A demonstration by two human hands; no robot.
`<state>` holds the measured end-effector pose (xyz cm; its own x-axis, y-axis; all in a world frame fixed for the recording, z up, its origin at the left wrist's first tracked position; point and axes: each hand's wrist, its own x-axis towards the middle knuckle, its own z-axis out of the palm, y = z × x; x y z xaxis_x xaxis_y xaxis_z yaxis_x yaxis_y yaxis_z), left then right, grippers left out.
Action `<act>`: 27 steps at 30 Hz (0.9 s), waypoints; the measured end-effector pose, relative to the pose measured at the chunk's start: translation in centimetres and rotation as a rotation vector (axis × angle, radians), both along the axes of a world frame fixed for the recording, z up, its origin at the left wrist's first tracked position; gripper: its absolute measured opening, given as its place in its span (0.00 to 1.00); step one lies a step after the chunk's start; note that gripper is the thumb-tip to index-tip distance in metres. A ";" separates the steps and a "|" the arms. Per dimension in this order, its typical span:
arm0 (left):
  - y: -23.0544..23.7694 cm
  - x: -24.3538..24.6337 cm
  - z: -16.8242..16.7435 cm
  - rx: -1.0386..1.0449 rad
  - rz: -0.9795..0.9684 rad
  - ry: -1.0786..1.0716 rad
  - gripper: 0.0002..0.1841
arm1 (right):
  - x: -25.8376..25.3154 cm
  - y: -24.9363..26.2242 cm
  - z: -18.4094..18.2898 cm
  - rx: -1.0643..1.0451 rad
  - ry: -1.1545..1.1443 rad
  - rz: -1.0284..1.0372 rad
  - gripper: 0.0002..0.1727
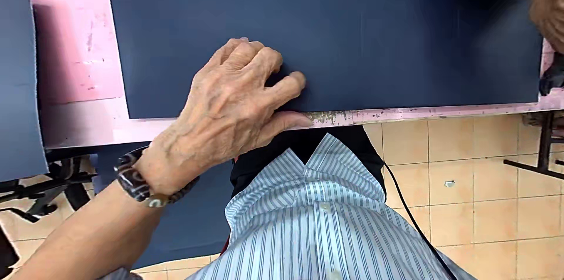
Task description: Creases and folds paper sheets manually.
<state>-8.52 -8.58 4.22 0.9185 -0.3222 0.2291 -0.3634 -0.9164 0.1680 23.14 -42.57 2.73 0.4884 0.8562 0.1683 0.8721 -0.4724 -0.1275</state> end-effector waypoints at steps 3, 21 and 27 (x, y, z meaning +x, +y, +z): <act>-0.8 0.6 -0.4 -0.042 0.028 0.002 0.24 | -4.7 2.1 1.1 -0.045 -0.067 -0.183 0.28; -1.5 0.6 -1.2 -0.086 0.114 0.162 0.25 | -16.1 7.5 -0.6 -0.027 0.081 0.009 0.46; -1.4 0.6 -1.3 -0.078 0.079 0.127 0.24 | -15.5 8.4 -0.3 -0.033 0.109 -0.053 0.44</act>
<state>-7.96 -9.98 2.92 0.9634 -0.2340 0.1309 -0.2623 -0.9234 0.2801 7.64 -34.18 2.44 0.5471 0.8329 0.0840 0.8275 -0.5230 -0.2042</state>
